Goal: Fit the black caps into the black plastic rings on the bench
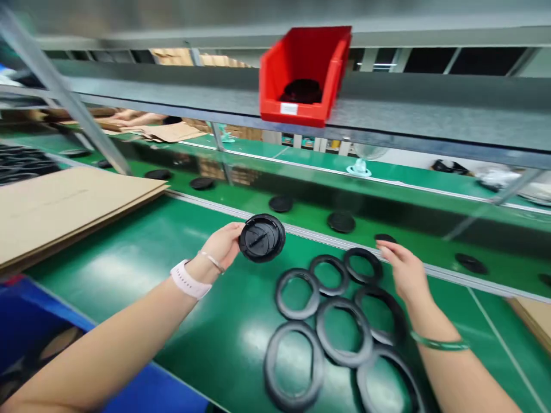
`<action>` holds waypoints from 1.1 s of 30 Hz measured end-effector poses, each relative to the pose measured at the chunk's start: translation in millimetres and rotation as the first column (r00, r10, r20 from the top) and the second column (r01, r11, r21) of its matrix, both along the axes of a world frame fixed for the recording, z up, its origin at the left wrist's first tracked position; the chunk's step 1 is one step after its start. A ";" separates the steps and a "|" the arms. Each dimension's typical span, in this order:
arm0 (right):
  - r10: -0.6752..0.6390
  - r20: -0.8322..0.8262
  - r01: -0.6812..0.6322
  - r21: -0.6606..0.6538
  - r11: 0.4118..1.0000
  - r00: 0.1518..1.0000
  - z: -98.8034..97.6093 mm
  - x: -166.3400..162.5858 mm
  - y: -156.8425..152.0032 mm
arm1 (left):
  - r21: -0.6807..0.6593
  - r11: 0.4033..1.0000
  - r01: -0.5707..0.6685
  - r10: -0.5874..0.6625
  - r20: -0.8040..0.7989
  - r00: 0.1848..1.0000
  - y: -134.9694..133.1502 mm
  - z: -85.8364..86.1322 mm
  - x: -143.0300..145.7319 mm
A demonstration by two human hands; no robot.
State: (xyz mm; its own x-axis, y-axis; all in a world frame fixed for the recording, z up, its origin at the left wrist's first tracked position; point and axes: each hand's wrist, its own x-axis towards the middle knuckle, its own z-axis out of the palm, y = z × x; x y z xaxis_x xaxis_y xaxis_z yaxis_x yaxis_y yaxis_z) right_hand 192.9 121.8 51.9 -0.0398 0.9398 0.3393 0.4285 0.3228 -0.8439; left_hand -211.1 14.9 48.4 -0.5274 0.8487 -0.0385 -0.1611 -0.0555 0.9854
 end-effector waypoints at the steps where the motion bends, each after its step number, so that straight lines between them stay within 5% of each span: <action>1: 0.131 -0.135 -0.147 -0.110 0.983 0.982 2.4 -5.5 -3.6 | 0.015 1.000 0.028 -0.029 0.055 0.998 -0.8 -1.9 26.3; 4: 0.419 -0.354 -0.527 -0.301 0.795 0.836 6.3 -32.4 -23.3 | 0.035 0.996 0.084 -0.089 0.178 0.980 -2.9 -7.8 93.4; 7: 0.488 -0.497 -0.688 -0.396 0.608 0.717 1.5 -49.7 -43.3 | 0.017 0.993 0.118 -0.119 0.241 0.963 -4.3 -15.3 139.1; 11: 0.418 -0.613 -0.728 -0.436 0.529 0.671 -11.0 -49.7 -46.8 | -0.038 0.986 0.164 -0.147 0.275 0.950 -7.2 -26.4 162.5; 17: 0.353 -0.680 -0.744 -0.445 0.499 0.643 -19.6 -52.6 -42.1 | -0.039 0.977 0.209 -0.206 0.071 0.976 -17.0 -38.2 152.9; 21: 0.405 -0.672 -0.770 -0.420 0.481 0.620 -22.1 -55.1 -47.1 | -0.046 0.982 0.181 -0.186 -0.145 0.972 -21.7 -38.2 145.5; 25: 0.475 -0.660 -0.804 -0.381 0.457 0.583 -26.7 -54.4 -49.9 | -0.061 0.976 0.207 -0.215 -0.200 0.956 -21.3 -36.1 144.2; 27: 0.499 -0.640 -0.802 -0.364 0.473 0.584 -27.7 -54.5 -51.4 | -0.020 0.975 0.219 -0.220 -0.125 0.967 -19.9 -34.2 146.5; 30: 0.513 -0.579 -0.736 -0.247 0.631 0.634 -25.1 -54.9 -53.6 | 0.003 0.960 0.282 -0.276 0.207 0.939 -18.3 -27.7 151.8; 33: 0.601 -0.427 -0.675 -0.031 0.737 0.676 -19.2 -52.8 -52.8 | -0.059 0.845 0.531 -0.413 0.559 0.719 -19.5 -20.1 155.1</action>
